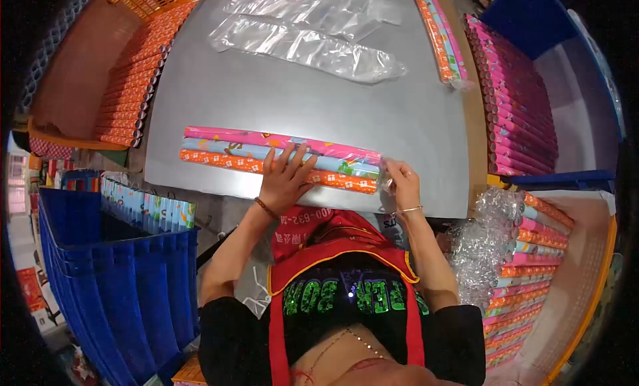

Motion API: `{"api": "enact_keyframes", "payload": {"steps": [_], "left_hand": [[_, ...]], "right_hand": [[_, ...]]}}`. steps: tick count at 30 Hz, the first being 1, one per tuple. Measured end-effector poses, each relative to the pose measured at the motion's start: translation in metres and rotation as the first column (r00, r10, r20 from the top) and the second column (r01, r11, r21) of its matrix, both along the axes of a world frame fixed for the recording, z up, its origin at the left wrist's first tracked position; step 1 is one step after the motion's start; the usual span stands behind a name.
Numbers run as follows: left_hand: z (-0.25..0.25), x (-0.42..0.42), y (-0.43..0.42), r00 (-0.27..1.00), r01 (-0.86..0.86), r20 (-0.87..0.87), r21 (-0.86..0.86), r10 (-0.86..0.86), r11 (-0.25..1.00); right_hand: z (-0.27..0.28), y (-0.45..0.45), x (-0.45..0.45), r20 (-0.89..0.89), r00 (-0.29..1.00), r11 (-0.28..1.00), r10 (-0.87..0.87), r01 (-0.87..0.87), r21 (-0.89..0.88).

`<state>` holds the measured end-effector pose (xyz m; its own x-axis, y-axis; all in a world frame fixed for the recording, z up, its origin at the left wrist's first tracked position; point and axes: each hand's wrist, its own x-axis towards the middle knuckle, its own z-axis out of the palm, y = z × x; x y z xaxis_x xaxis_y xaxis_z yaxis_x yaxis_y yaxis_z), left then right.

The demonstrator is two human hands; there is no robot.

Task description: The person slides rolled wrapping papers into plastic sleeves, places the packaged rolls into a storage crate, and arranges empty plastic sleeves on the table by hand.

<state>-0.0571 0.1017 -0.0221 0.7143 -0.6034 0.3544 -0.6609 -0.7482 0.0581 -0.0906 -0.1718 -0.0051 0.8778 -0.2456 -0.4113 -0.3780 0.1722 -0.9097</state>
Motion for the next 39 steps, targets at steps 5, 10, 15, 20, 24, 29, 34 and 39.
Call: {"api": "enact_keyframes", "payload": {"steps": [5,10,15,20,24,29,34,39], "left_hand": [[-0.001,0.0,0.0,1.0,-0.003,0.0,0.01,0.003,1.0],[0.001,0.001,0.0,1.0,-0.002,0.018,0.005,0.001,1.0],[0.001,0.0,0.0,1.0,0.005,0.01,0.01,-0.005,1.0],[0.0,0.0,0.0,1.0,0.019,-0.02,0.001,-0.019,1.0],[0.005,-0.002,0.0,0.998,0.016,-0.053,0.004,-0.016,1.0],[0.003,-0.001,0.0,0.999,0.023,-0.048,0.007,-0.023,1.0],[0.002,0.0,0.0,0.998,0.026,-0.053,0.011,-0.026,1.0],[0.003,0.0,0.001,0.998,0.039,-0.059,-0.001,-0.039,0.999]], "right_hand": [[0.005,-0.008,-0.003,0.03,0.999,0.992,-0.034,0.031,0.121],[0.003,-0.024,0.0,0.06,0.991,0.991,0.118,-0.121,0.062],[0.029,-0.037,-0.009,-0.068,0.951,0.924,0.301,-0.309,-0.224],[0.044,-0.063,-0.013,-0.287,0.833,0.572,0.472,-0.538,-0.619],[0.063,-0.058,-0.015,-0.227,0.831,0.549,0.508,-0.516,-0.658],[0.037,-0.043,-0.026,0.178,0.935,0.918,0.308,-0.243,-0.314],[0.04,-0.048,-0.03,0.01,0.966,0.91,0.257,-0.238,-0.338],[0.031,-0.06,-0.035,-0.236,0.85,0.653,0.471,-0.516,-0.554]]}}
